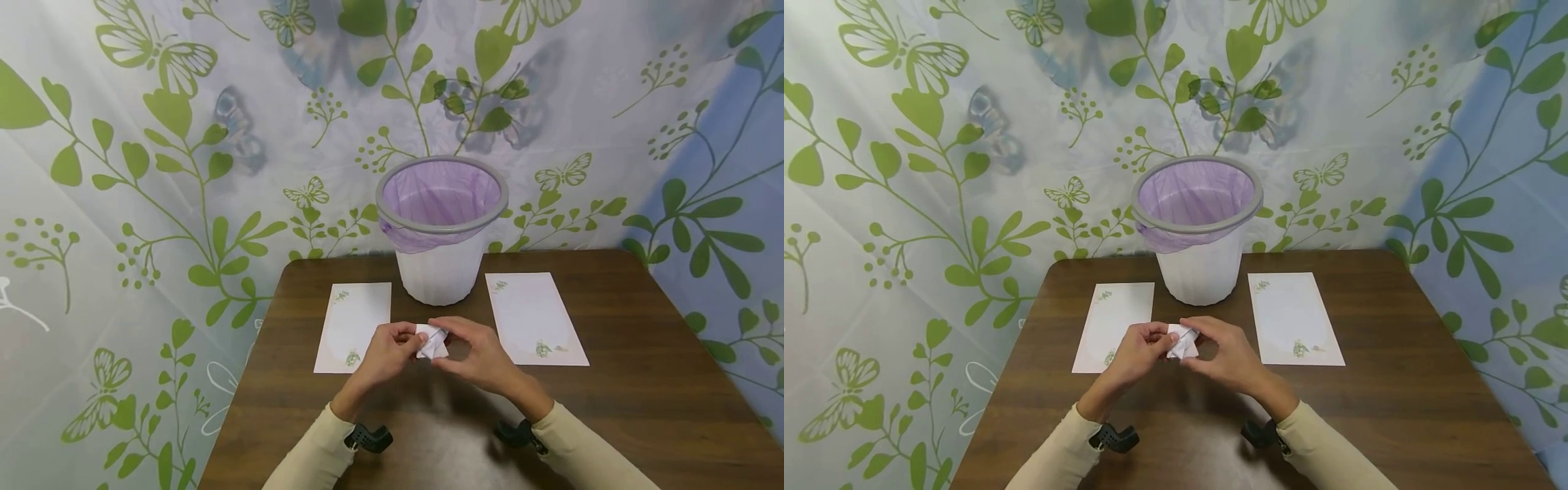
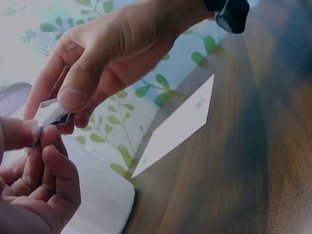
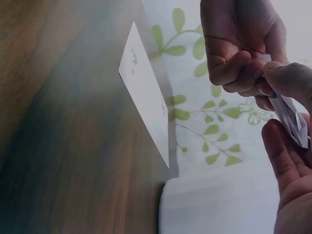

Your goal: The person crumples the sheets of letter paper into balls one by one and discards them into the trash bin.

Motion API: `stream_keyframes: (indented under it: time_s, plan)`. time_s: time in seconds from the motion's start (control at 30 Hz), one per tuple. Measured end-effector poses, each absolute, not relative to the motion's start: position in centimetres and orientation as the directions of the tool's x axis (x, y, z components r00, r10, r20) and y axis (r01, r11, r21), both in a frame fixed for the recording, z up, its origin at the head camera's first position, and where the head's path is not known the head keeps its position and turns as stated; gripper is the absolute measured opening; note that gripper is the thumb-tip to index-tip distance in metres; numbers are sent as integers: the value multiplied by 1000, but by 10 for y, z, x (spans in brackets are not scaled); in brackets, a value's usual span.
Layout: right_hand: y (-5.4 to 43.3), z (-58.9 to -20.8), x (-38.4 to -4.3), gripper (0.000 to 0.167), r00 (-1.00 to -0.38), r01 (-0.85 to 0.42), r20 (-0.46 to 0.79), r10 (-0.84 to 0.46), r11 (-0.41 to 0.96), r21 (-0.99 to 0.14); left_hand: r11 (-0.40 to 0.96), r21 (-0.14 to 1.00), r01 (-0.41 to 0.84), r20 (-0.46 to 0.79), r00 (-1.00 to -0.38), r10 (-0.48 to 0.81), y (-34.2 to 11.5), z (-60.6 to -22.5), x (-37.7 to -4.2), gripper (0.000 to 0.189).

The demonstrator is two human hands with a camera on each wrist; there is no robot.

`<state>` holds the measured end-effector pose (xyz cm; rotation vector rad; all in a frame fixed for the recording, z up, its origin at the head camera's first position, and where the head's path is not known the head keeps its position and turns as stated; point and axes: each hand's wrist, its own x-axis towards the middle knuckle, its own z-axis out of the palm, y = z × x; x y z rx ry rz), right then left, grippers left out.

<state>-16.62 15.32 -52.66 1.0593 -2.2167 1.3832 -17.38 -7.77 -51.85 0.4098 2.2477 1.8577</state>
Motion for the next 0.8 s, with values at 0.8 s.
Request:
stream_keyframes:
  time_s: [0.8]
  plan:
    - [158, -523, -167, 16, -776, -630, 597, -204, 234, -740, -22, 962, 274, 255, -860, 442, -75, -525, -172, 53]
